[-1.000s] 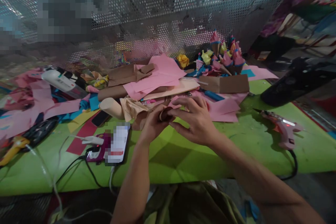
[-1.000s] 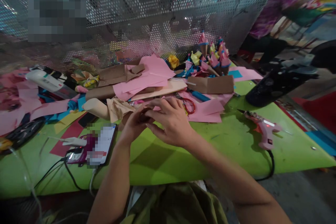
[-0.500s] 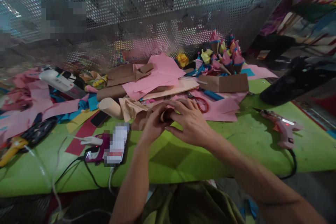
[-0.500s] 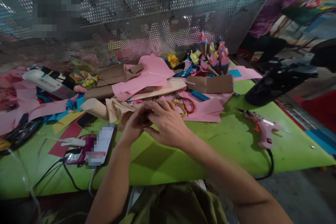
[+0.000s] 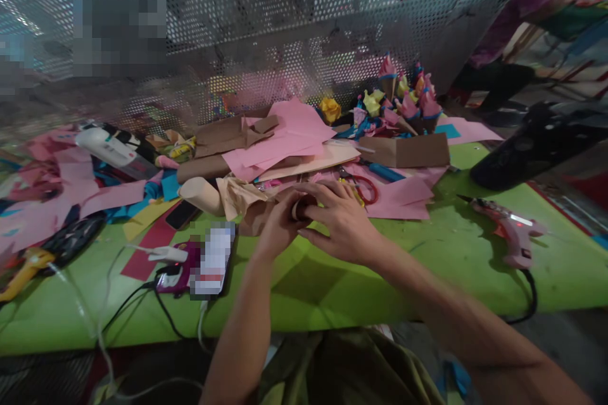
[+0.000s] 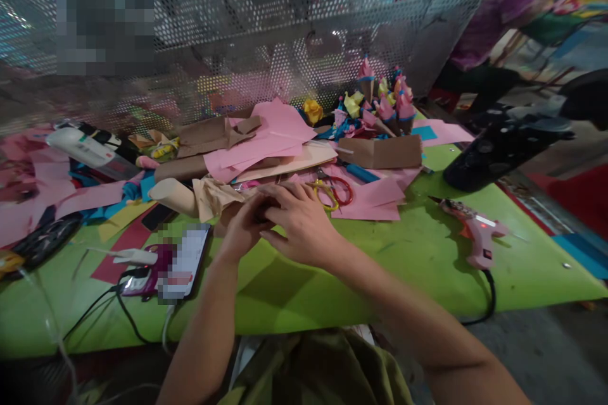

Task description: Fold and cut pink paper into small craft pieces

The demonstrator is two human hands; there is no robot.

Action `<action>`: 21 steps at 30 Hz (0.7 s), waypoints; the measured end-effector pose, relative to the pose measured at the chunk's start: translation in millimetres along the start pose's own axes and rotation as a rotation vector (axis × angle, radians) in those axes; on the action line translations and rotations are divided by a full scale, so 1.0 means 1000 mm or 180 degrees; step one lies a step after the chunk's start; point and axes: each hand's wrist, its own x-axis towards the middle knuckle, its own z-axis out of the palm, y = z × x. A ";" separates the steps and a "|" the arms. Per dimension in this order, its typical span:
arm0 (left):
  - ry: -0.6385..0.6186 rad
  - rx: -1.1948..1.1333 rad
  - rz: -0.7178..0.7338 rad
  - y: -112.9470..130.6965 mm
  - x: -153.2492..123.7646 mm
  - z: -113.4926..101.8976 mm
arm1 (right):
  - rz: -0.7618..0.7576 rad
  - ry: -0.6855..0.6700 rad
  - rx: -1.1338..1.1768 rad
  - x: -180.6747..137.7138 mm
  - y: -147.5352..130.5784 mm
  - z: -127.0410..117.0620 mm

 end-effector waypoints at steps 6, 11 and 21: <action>-0.0104 -0.0063 0.0051 0.002 0.000 0.004 | 0.0016 -0.0012 0.0036 0.000 0.003 -0.001; -0.0045 -0.0495 0.0058 -0.003 -0.001 0.002 | 0.0085 0.0225 -0.0112 0.000 0.005 -0.007; 0.0118 -0.0024 -0.0257 -0.004 0.003 0.000 | -0.0041 0.0001 -0.0310 0.000 0.003 -0.001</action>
